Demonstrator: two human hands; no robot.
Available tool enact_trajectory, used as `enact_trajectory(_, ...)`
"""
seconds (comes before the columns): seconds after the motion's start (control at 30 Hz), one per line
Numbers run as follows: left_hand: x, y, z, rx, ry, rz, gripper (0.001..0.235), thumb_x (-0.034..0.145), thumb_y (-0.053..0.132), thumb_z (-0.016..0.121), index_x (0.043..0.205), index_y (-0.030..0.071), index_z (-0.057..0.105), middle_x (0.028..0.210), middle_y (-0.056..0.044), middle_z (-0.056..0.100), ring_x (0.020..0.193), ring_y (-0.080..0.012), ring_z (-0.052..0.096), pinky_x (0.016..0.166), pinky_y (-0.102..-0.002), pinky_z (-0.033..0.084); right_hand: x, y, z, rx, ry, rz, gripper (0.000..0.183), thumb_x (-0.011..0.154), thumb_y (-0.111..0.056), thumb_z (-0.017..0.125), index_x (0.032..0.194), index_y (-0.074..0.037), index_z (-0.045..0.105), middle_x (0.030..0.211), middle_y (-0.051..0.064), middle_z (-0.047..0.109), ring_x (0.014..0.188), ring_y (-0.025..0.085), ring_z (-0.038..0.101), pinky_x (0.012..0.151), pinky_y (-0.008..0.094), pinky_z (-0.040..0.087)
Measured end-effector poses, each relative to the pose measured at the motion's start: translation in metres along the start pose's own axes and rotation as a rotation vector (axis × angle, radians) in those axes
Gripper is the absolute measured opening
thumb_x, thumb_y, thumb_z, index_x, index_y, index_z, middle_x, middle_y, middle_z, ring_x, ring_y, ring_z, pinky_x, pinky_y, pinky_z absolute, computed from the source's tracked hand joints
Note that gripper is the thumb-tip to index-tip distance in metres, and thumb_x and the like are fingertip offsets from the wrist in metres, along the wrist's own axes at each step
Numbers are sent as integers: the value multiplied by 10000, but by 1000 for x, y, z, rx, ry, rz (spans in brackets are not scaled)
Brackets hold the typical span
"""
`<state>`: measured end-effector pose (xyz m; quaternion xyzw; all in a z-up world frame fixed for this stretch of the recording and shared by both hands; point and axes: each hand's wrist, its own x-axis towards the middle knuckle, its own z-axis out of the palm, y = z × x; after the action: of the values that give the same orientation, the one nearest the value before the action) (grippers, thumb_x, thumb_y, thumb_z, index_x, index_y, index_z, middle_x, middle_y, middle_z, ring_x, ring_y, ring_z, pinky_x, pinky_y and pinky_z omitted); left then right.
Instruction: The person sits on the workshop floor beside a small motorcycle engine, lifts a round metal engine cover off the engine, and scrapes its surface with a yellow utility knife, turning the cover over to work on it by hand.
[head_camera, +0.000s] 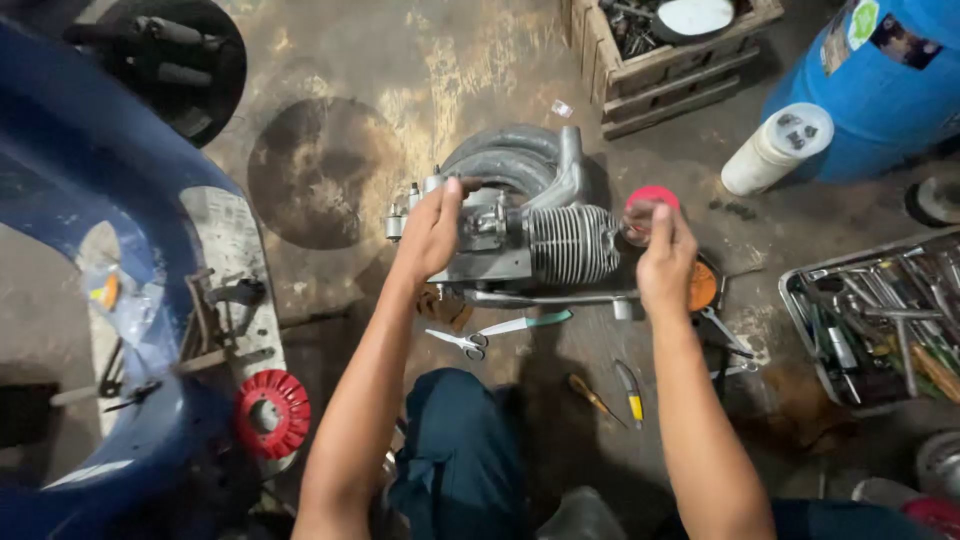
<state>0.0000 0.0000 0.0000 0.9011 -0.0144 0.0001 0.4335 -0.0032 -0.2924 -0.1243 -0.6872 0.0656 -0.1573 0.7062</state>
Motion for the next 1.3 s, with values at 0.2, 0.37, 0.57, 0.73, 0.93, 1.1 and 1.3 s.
enact_trajectory(0.2,21,-36,28,350,-153,248,609,1084,540,377,1028,53,738,988,-243,737,1045,-482,676,921,-620,483,-9,-3,-18,-271,46,-268,382,1185,-259,472,1007,-36,726,913,197,691,920,328,690,819,418,532)
enact_trajectory(0.37,26,-34,41,577,-149,236,631,981,658,495,1280,123,645,1243,-225,668,1216,-441,625,1046,-639,413,-7,-22,-14,13,137,-89,260,1112,-237,499,1080,-87,709,924,43,728,793,117,712,658,200,578)
enact_trajectory(0.57,14,-43,49,678,-79,209,675,971,719,472,1318,151,587,1310,-179,612,1260,-388,600,1059,-601,427,-37,-14,-4,-15,119,-122,256,1104,-235,526,1093,-65,717,919,92,737,783,149,726,634,217,594)
enact_trajectory(0.73,13,-44,46,654,-1,255,691,983,718,476,1376,155,545,1250,-173,631,1211,-385,633,1022,-603,447,-52,-6,10,-77,73,-151,229,1089,-211,566,1030,-68,734,861,100,715,758,176,699,629,257,591)
enact_trajectory(0.93,10,-70,27,572,2,219,627,1022,647,456,1483,224,495,1402,-164,591,1316,-362,587,1088,-599,396,-70,14,25,-225,-46,-37,298,1083,-303,595,1111,-48,745,947,205,737,857,297,746,693,371,640)
enact_trajectory(1.1,-7,-99,1,261,317,383,383,1045,419,603,1301,140,658,1196,-221,650,1151,-462,648,984,-576,499,-87,27,26,-421,-127,48,506,1114,-475,427,859,-207,773,703,15,724,801,189,730,885,371,552)
enact_trajectory(1.3,-30,-88,-25,70,414,399,316,910,178,730,1217,105,723,1088,-194,692,1049,-418,701,912,-513,566,-96,11,12,-162,-193,-155,275,1002,47,385,1255,73,491,1194,322,605,974,424,686,777,476,625)
